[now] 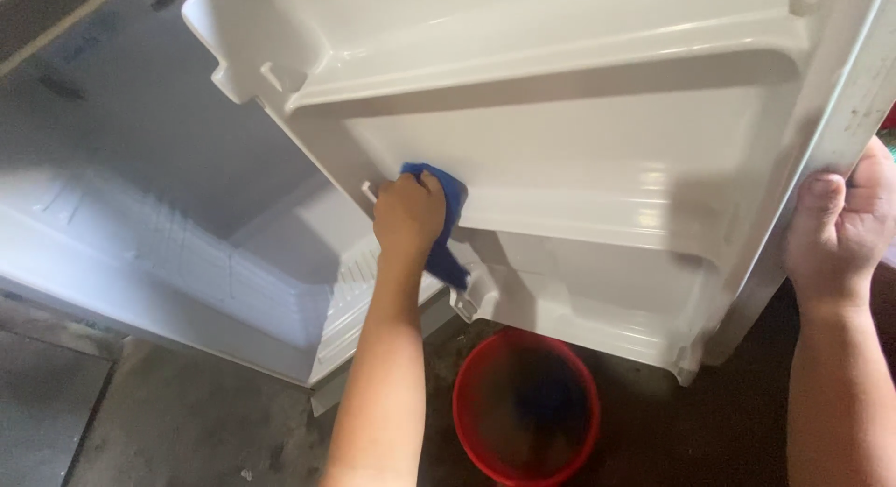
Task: Wiping down and cleaning the inside shelves and door panel of a small refrigerator using a blue cloth and a red bucket of water.
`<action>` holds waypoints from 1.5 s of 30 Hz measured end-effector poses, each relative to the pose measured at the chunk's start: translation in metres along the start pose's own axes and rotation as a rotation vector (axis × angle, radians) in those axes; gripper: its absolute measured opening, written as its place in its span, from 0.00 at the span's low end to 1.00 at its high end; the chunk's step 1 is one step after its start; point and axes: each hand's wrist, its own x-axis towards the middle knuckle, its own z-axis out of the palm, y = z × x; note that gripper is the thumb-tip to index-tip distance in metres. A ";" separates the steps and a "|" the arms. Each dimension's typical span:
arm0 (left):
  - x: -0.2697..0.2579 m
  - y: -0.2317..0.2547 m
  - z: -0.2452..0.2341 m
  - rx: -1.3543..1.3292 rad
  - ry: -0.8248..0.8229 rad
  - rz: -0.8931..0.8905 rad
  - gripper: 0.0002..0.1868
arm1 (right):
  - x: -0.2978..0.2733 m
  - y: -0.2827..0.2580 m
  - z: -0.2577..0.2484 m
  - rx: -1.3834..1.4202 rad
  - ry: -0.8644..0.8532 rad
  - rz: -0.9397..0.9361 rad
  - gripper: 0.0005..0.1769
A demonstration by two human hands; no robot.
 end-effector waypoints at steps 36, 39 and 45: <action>-0.159 0.123 0.059 -0.565 0.285 0.612 0.12 | 0.002 -0.006 0.010 -0.055 0.165 0.023 0.32; -0.189 0.155 0.064 -0.703 0.270 0.653 0.11 | 0.003 -0.006 0.009 -0.083 0.160 0.011 0.32; -0.193 0.121 0.077 -0.949 0.247 0.859 0.11 | -0.002 0.004 0.003 -0.194 0.156 0.006 0.37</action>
